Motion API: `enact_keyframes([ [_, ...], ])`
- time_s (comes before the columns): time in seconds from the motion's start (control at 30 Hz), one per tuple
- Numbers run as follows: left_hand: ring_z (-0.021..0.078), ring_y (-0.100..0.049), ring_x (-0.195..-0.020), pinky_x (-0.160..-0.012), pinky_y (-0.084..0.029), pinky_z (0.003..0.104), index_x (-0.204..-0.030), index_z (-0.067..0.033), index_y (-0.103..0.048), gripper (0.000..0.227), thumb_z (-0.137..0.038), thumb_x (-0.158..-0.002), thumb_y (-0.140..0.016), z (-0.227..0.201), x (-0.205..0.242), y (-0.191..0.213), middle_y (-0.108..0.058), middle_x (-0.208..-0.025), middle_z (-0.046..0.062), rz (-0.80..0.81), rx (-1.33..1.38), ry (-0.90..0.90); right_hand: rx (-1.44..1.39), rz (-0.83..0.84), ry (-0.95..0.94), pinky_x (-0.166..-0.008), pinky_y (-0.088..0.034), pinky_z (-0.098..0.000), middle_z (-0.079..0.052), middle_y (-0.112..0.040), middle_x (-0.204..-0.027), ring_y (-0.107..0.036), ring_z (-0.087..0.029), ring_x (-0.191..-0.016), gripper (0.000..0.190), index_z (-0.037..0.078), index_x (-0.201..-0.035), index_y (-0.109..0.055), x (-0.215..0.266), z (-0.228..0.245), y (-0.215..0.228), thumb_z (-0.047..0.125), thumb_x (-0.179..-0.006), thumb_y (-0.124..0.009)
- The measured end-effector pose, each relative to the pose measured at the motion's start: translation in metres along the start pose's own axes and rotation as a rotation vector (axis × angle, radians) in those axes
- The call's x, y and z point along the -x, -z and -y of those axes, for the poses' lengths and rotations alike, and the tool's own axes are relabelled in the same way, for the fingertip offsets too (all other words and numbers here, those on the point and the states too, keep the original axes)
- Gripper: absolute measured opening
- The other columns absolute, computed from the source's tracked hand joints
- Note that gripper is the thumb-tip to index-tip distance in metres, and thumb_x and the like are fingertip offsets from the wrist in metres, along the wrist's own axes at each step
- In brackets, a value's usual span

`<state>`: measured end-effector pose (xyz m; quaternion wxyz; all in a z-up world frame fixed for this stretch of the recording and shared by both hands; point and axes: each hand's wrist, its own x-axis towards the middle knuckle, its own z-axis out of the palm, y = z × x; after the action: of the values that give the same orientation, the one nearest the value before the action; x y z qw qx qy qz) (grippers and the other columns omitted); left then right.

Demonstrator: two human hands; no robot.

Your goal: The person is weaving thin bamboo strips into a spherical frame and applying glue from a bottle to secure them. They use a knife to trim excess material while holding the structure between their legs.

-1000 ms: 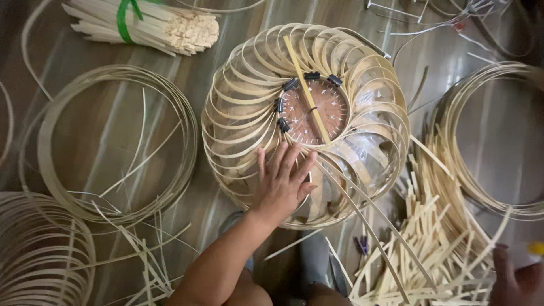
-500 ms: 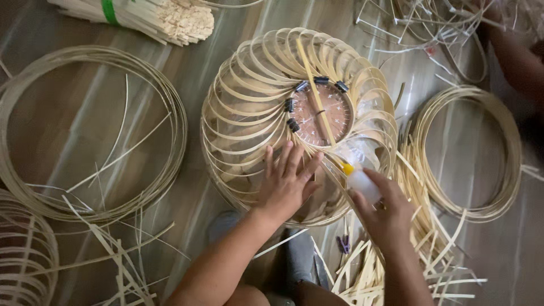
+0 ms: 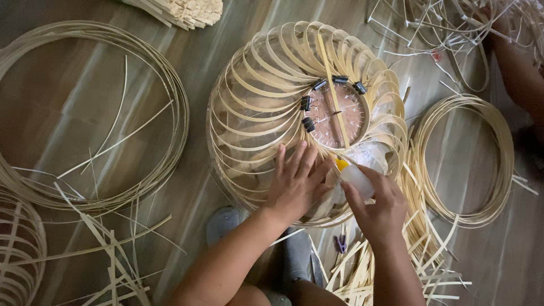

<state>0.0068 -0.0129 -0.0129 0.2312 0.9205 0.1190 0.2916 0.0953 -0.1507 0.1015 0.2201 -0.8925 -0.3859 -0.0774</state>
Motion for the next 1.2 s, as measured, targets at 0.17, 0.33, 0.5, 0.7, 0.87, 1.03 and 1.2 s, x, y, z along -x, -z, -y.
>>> enact_keyframes([
  [0.17,0.0363,-0.032,-0.150,-0.122,-0.021,0.072,-0.148,-0.0235,-0.052,0.060,-0.053,-0.097,-0.064,0.000,0.001,-0.001,-0.038,-0.153,0.014,-0.017,-0.008,0.003,-0.019,-0.012,0.013,-0.075,-0.058,-0.0376,-0.017,-0.074,-0.100,-0.074,-0.029,-0.087,0.040,0.006,-0.118,-0.072,-0.001,0.002,0.000,0.026,-0.086,-0.084],
  [0.33,0.0369,-0.032,-0.150,-0.122,-0.021,0.071,-0.150,-0.0235,-0.051,0.064,-0.054,-0.096,-0.065,0.001,0.002,-0.002,-0.037,-0.153,0.014,-0.002,-0.023,-0.007,-0.026,-0.013,-0.006,-0.073,-0.057,-0.0372,-0.017,-0.074,-0.098,-0.073,-0.028,-0.084,0.041,0.005,-0.118,-0.072,-0.001,0.004,0.000,0.025,-0.085,-0.085],
  [0.5,0.0364,-0.031,-0.150,-0.122,-0.021,0.070,-0.150,-0.0242,-0.051,0.065,-0.055,-0.095,-0.065,0.000,0.002,-0.004,-0.037,-0.153,0.014,-0.006,-0.028,-0.002,-0.044,-0.032,0.002,-0.073,-0.057,-0.0364,-0.017,-0.074,-0.100,-0.074,-0.028,-0.086,0.040,0.005,-0.118,-0.072,-0.001,0.004,0.000,0.024,-0.085,-0.085],
  [0.7,0.0360,-0.031,-0.150,-0.123,-0.020,0.070,-0.150,-0.0239,-0.051,0.063,-0.056,-0.098,-0.064,0.001,0.003,-0.006,-0.036,-0.154,0.013,-0.018,-0.029,-0.003,-0.025,-0.031,0.010,-0.073,-0.057,-0.0362,-0.017,-0.074,-0.099,-0.073,-0.028,-0.085,0.042,0.004,-0.118,-0.071,-0.001,0.003,-0.002,0.025,-0.085,-0.086],
  [0.87,0.0361,-0.032,-0.150,-0.122,-0.020,0.071,-0.148,-0.0228,-0.053,0.062,-0.055,-0.097,-0.063,0.001,0.003,-0.007,-0.037,-0.154,0.014,-0.017,-0.019,-0.004,-0.055,-0.041,-0.012,-0.073,-0.058,-0.0356,-0.017,-0.074,-0.099,-0.075,-0.027,-0.086,0.040,0.005,-0.117,-0.071,0.000,0.004,-0.002,0.025,-0.085,-0.086],
  [1.03,0.0371,-0.033,-0.149,-0.121,-0.020,0.072,-0.145,-0.0210,-0.055,0.060,-0.055,-0.095,-0.064,0.001,0.002,-0.007,-0.039,-0.151,0.015,0.005,-0.029,0.000,-0.029,-0.055,0.016,-0.073,-0.058,-0.0359,-0.017,-0.073,-0.097,-0.074,-0.028,-0.085,0.042,0.005,-0.119,-0.071,-0.002,0.009,-0.008,0.024,-0.084,-0.086],
  [1.2,0.0368,-0.033,-0.150,-0.121,-0.021,0.072,-0.143,-0.0206,-0.056,0.060,-0.055,-0.095,-0.066,0.001,0.003,-0.007,-0.040,-0.151,0.014,-0.004,-0.034,-0.001,-0.027,-0.076,0.090,-0.070,-0.056,-0.0357,-0.016,-0.072,-0.094,-0.072,-0.028,-0.079,0.043,0.004,-0.120,-0.071,-0.006,0.015,-0.011,0.022,-0.084,-0.086],
])
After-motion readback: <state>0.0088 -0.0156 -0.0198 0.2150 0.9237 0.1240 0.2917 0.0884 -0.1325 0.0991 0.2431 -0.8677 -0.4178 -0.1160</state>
